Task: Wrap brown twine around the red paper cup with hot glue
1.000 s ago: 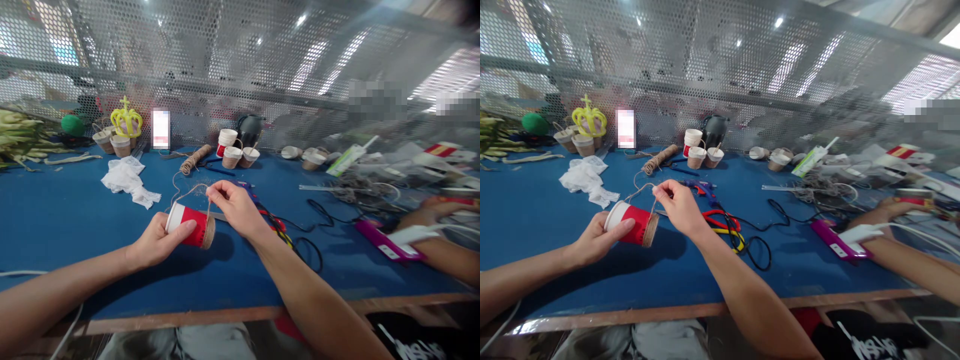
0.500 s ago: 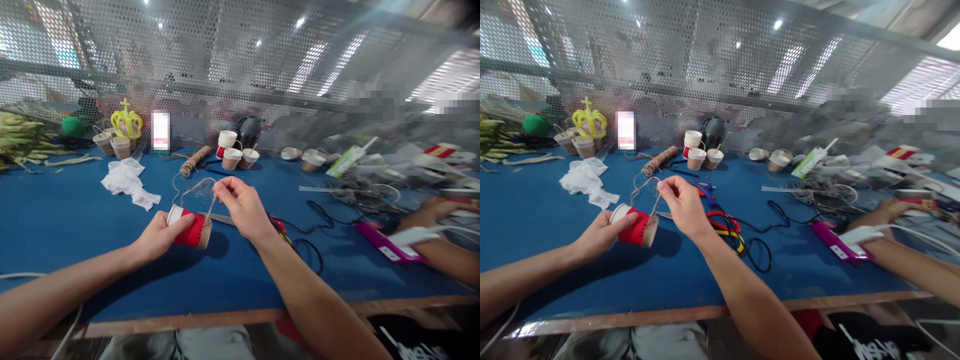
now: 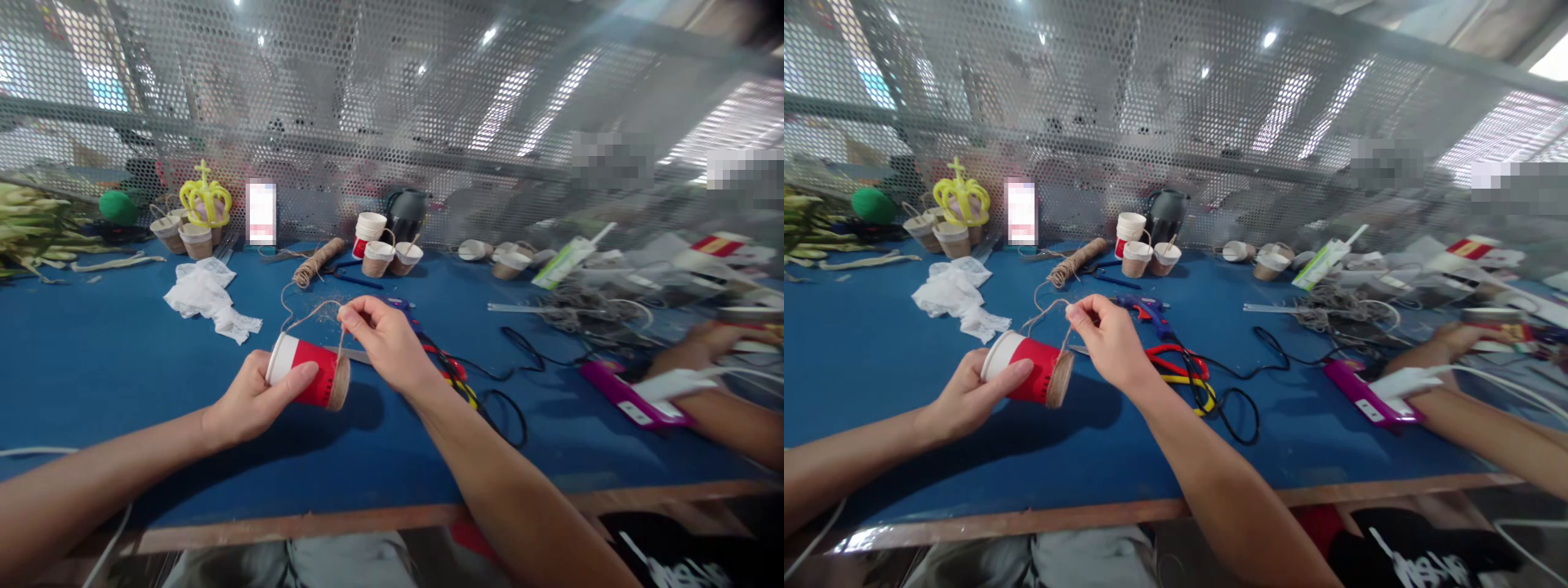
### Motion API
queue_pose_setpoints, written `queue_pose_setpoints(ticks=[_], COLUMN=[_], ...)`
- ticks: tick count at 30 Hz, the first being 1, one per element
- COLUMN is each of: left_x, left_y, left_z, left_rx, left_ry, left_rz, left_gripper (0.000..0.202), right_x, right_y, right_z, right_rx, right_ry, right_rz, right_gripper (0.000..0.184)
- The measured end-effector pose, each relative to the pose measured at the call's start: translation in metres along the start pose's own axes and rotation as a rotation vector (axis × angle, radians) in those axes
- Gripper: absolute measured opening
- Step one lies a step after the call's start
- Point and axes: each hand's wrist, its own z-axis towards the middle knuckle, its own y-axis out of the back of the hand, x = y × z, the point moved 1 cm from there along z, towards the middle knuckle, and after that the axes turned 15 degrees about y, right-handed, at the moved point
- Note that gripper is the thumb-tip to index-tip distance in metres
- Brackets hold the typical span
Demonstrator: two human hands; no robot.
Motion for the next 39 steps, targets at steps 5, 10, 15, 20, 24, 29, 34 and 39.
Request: queue_pose_setpoints(ticks=[5, 10, 15, 20, 24, 29, 34, 39], left_x=[-0.002, -0.007, -0.01, -0.01, -0.012, -0.012, -0.007, -0.002], left_y=[0.002, 0.003, 0.003, 0.003, 0.003, 0.004, 0.004, 0.003], left_z=[-0.002, -0.004, -0.004, -0.005, -0.006, -0.007, -0.007, -0.005], left_rx=[-0.016, -0.042, -0.068, -0.107, -0.119, -0.14, -0.139, -0.145], left_ry=[-0.113, -0.204, -0.306, -0.377, -0.411, -0.422, -0.367, -0.241], left_rz=[0.108, 0.173, 0.213, 0.225, 0.226, 0.218, 0.182, 0.076], left_gripper=[0.041, 0.039, 0.036, 0.032, 0.029, 0.033, 0.033, 0.038], right_x=[0.0, 0.001, 0.001, 0.002, 0.003, 0.004, 0.001, -0.005], right_y=[-0.002, -0.004, -0.005, -0.006, -0.008, -0.009, -0.01, -0.013], right_z=[-0.001, -0.002, -0.003, -0.003, -0.004, -0.004, -0.004, -0.006], right_rx=[0.021, 0.049, 0.093, 0.108, 0.125, 0.156, 0.171, 0.205], right_ry=[-0.012, -0.028, -0.03, -0.027, -0.04, -0.07, -0.096, -0.181], right_rz=[0.011, 0.028, 0.016, 0.011, 0.019, 0.035, 0.066, 0.176], right_gripper=[0.018, 0.017, 0.018, 0.019, 0.021, 0.022, 0.023, 0.025])
